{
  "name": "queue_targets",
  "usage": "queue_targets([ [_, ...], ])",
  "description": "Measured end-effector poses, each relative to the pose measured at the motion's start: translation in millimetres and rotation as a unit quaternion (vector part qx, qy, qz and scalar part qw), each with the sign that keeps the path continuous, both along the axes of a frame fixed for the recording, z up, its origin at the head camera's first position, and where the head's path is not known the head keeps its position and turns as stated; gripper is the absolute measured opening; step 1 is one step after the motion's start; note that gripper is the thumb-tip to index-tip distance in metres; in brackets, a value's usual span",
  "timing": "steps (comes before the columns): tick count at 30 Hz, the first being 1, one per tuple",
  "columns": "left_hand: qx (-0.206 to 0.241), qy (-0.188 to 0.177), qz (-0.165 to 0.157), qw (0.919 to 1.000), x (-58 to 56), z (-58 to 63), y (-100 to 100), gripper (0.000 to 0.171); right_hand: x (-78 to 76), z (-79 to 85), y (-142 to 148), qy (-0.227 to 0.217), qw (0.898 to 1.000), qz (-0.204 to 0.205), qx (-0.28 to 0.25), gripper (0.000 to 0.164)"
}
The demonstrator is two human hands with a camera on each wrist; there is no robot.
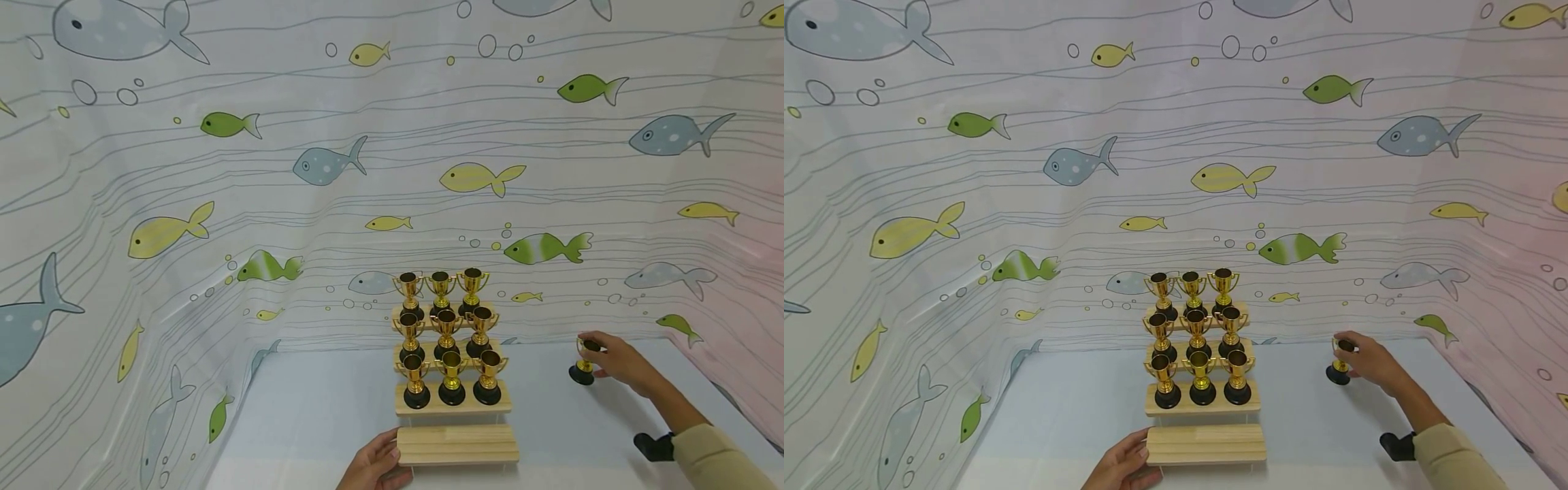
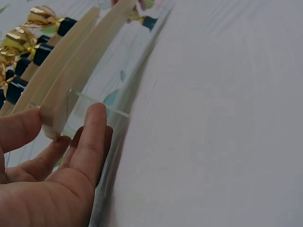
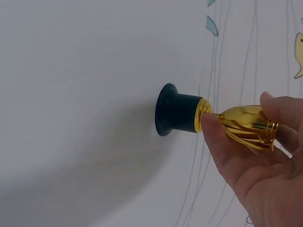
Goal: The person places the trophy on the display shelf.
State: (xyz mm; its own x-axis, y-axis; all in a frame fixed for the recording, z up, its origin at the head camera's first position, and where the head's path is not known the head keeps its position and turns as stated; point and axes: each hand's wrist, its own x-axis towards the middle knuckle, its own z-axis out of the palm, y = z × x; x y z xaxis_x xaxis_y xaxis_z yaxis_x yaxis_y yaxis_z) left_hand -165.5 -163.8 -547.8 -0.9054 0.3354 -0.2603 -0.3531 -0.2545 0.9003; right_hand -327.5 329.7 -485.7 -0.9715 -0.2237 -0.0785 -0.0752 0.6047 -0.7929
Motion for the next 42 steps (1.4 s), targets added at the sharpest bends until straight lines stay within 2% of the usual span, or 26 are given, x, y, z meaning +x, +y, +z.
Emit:
queue_targets([
  [4,-0.001,0.001,0.001,1.0,0.1,0.4,0.5,0.068,1.5,0.4,0.1,0.001,1.0,0.0,-0.002,0.058],
  [18,-0.004,-0.004,0.001,1.0,0.1,-0.6,2.4,0.068,5.8,1.1,2.1,0.004,1.0,0.002,-0.009,0.057],
  [33,-0.01,-0.008,0.007,0.9999,-0.7,3.4,1.0,0.069,15.2,17.9,1.7,-0.006,0.999,0.033,-0.03,0.059],
  [42,-0.007,-0.004,0.002,1.0,-1.8,0.3,0.4,0.07,24.3,32.5,-7.7,-0.021,0.998,0.047,-0.03,0.059],
])
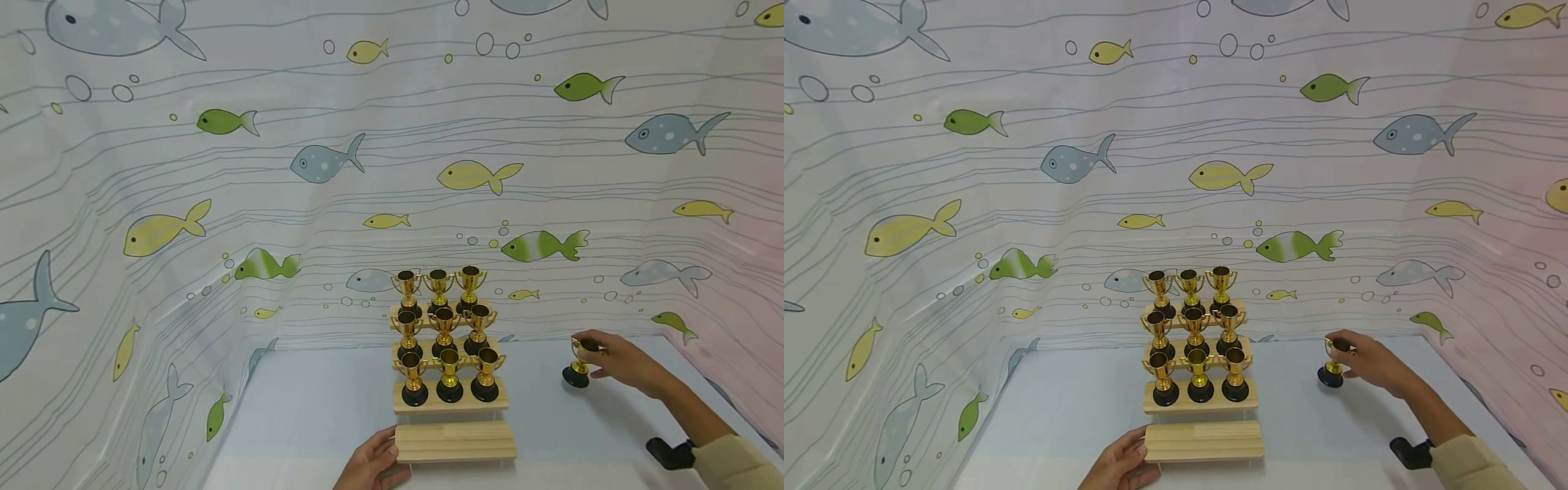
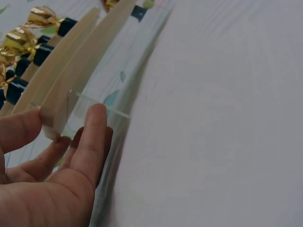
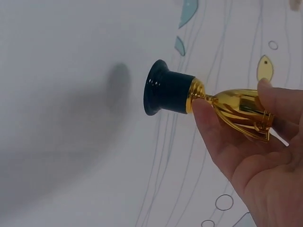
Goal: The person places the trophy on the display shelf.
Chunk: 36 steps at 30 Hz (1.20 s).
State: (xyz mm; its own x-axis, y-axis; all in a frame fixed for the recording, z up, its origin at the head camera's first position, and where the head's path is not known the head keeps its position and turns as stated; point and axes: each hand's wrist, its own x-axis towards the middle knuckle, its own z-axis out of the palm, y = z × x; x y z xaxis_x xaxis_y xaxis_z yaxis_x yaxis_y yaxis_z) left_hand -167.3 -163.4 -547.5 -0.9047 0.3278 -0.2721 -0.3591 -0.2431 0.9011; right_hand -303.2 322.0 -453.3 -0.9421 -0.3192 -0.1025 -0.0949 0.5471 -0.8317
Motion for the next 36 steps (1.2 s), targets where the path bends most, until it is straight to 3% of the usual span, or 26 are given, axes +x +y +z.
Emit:
queue_targets([
  [20,-0.008,0.002,0.007,0.9999,-0.8,-0.7,-0.9,0.07,25.8,38.4,-24.0,0.021,0.996,0.083,0.008,0.046],
  [36,-0.006,0.002,0.004,1.0,-0.7,-0.3,0.3,0.071,53.8,58.8,-48.0,0.046,0.982,0.178,0.034,0.04],
])
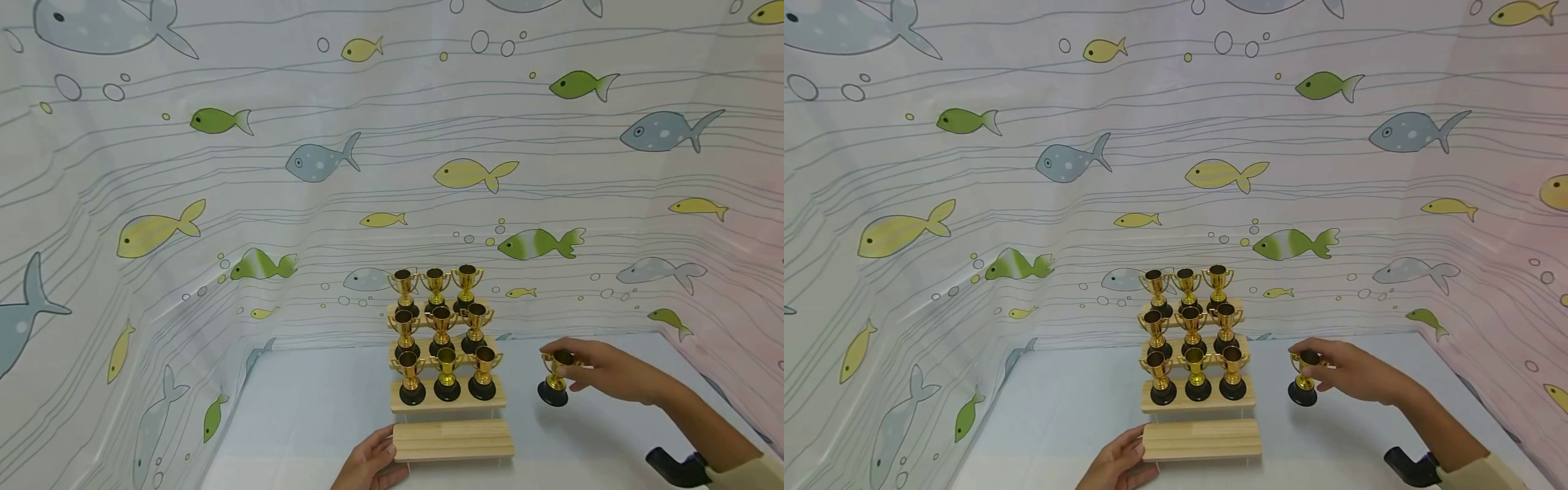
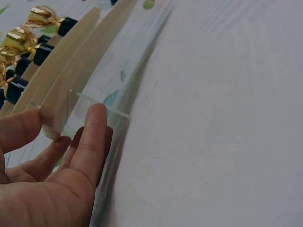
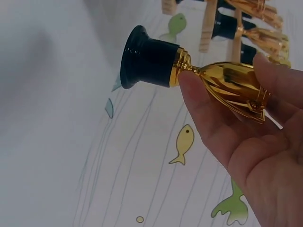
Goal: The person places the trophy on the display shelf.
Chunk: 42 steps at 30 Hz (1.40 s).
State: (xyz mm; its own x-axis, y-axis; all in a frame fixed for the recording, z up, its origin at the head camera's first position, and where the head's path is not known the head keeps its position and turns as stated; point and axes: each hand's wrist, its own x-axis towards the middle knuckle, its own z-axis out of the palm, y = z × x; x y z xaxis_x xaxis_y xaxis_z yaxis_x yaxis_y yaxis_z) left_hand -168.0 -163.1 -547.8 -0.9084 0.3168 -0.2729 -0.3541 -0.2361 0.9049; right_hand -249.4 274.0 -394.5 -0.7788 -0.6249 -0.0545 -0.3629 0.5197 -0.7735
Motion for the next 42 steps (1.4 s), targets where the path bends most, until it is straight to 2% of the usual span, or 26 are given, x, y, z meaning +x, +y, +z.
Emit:
queue_targets([
  [11,0.002,-0.001,0.001,1.0,0.7,1.5,0.2,0.069,15.7,15.0,-23.5,0.01,0.999,0.031,0.011,0.036],
  [18,-0.002,-0.003,0.002,1.0,0.8,1.5,0.0,0.07,18.9,18.6,-37.3,0.001,0.999,0.039,0.01,0.036],
  [22,-0.004,-0.004,0.001,1.0,1.5,1.8,0.0,0.07,22.5,19.5,-45.2,-0.007,0.998,0.057,0.006,0.036],
  [27,-0.004,-0.002,0.003,1.0,1.5,2.3,0.0,0.069,24.1,17.7,-58.0,-0.011,0.997,0.082,-0.002,0.036],
  [35,-0.004,-0.003,0.004,1.0,2.4,1.4,0.3,0.07,25.3,11.0,-83.1,-0.008,0.995,0.101,0.001,0.04],
  [42,0.008,0.0,0.003,1.0,-0.1,-1.2,-0.4,0.07,25.8,2.9,-106.3,0.014,0.992,0.129,-0.002,0.039],
])
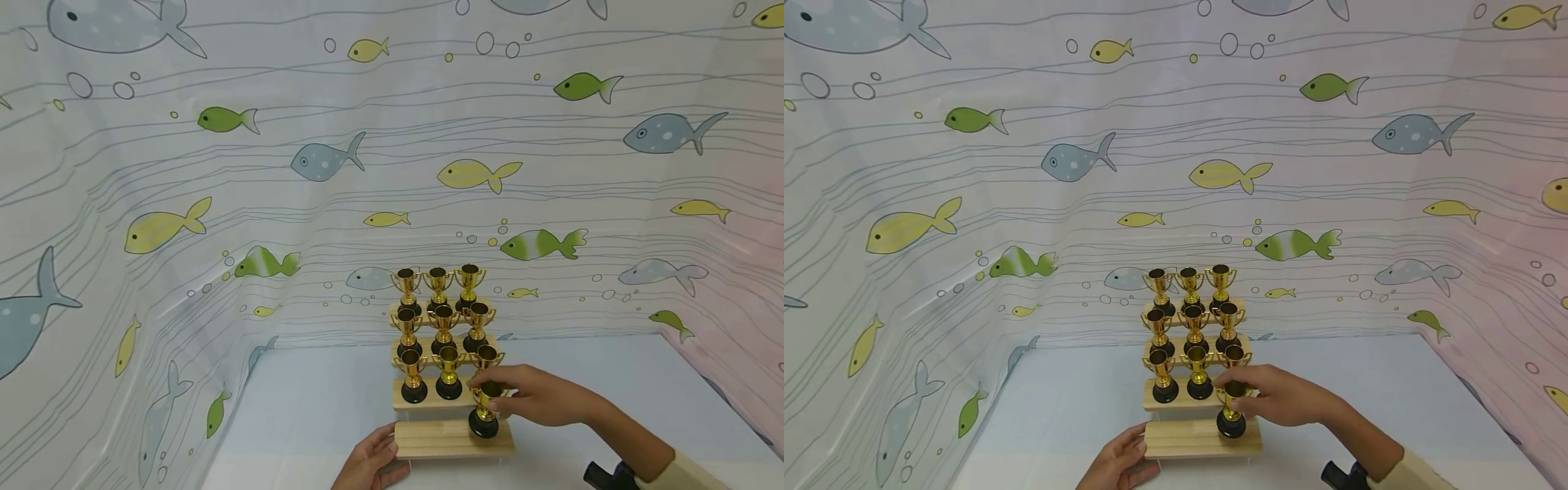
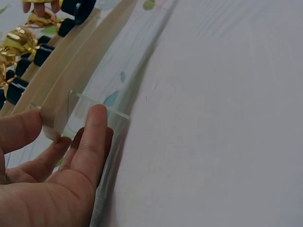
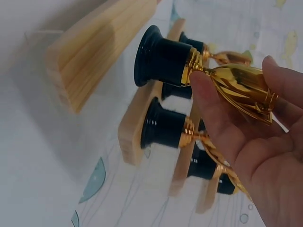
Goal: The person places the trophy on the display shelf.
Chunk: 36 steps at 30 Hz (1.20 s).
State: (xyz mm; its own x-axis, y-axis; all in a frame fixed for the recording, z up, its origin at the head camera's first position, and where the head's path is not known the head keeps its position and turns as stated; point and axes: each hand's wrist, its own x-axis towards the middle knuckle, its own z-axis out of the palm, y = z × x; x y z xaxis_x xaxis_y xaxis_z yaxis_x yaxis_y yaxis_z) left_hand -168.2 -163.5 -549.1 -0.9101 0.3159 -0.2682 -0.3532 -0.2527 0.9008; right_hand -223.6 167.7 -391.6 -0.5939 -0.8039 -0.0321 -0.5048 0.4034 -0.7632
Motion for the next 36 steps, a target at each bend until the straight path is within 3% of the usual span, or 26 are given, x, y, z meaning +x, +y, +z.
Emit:
queue_targets([
  [8,-0.004,-0.002,0.002,1.0,0.8,-0.1,0.0,0.069,1.4,-10.0,-22.8,-0.006,1.0,0.019,-0.013,0.039],
  [16,-0.003,-0.001,0.002,1.0,1.2,0.3,0.1,0.069,0.0,-16.5,-37.7,0.019,0.999,0.026,-0.011,0.038],
  [36,-0.003,-0.002,-0.003,1.0,1.8,2.8,0.2,0.068,-4.7,-26.4,-48.0,0.004,1.0,0.02,-0.014,0.04],
])
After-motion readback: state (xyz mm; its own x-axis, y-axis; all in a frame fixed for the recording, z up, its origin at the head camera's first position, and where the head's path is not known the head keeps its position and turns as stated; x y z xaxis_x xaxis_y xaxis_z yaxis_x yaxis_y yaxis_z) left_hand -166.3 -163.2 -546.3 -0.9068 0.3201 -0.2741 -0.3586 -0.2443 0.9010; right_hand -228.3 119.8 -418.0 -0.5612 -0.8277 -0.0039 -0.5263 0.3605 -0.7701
